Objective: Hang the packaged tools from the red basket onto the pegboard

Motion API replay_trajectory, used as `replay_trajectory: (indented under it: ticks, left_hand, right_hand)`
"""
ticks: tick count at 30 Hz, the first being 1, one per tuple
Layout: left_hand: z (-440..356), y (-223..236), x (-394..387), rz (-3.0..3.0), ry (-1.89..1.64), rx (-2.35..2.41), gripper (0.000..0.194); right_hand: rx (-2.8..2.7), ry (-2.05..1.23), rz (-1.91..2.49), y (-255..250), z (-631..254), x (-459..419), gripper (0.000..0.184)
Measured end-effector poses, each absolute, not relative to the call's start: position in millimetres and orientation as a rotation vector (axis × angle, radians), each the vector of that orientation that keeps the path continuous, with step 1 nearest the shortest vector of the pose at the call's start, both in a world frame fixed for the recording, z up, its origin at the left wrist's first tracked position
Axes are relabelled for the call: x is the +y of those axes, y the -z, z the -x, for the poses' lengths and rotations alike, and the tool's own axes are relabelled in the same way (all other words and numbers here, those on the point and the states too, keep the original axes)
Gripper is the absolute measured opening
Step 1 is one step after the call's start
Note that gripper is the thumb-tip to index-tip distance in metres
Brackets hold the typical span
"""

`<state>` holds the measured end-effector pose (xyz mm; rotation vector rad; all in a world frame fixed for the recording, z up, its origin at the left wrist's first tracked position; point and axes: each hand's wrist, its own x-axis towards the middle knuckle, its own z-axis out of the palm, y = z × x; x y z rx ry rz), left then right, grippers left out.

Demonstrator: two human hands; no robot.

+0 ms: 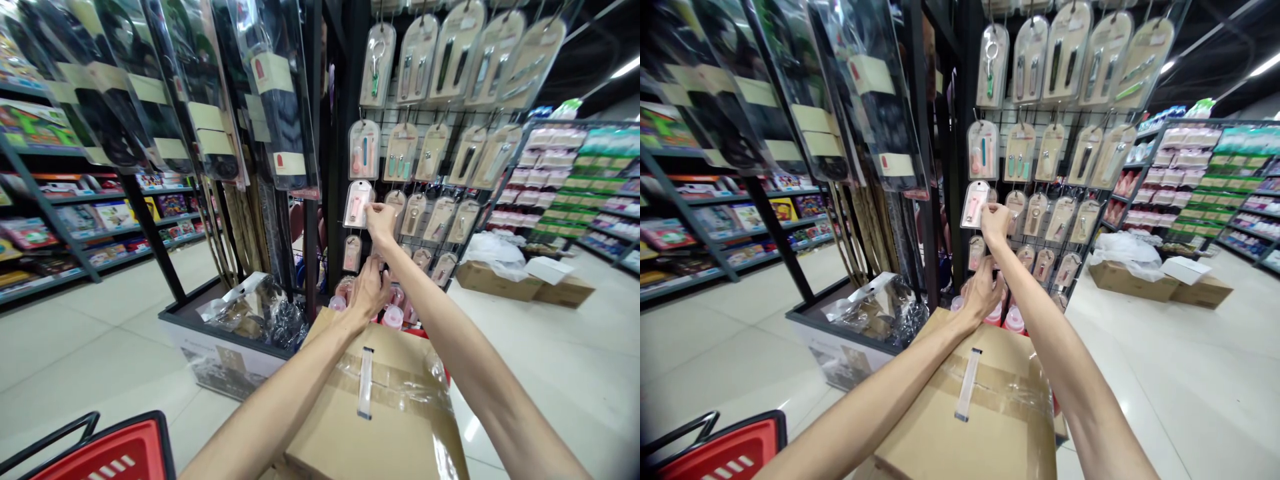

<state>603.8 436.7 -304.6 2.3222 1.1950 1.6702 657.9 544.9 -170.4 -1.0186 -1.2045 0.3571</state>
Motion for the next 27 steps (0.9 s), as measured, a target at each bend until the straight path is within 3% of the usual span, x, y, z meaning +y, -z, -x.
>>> replay_trajectory:
  ticks: [9,19,23,27]
  left_hand:
    - [-604.4,304.6,436.1,-2.303,-1.658,1.211,0.031]
    - [-603.5,304.3,438.2,-2.375,-1.572,1.256,0.02]
    - [-602.2,305.5,437.4,-2.4,-1.596,1.302,0.008]
    - [-600.1,309.4,438.2,-2.308,-1.655,1.322,0.01]
  right_hand:
    - [-1.182,-0.297,1.112,183.9,-666.0,549.5,0.03]
    - [-1.231,-0.326,1.253,220.8,-684.2,567.4,0.023]
    - [-1.299,-0.326,1.23,239.2,-704.3,529.6,0.023]
    - [-1.275,-0.295,1.082,255.0,-727.8,430.8,0.03]
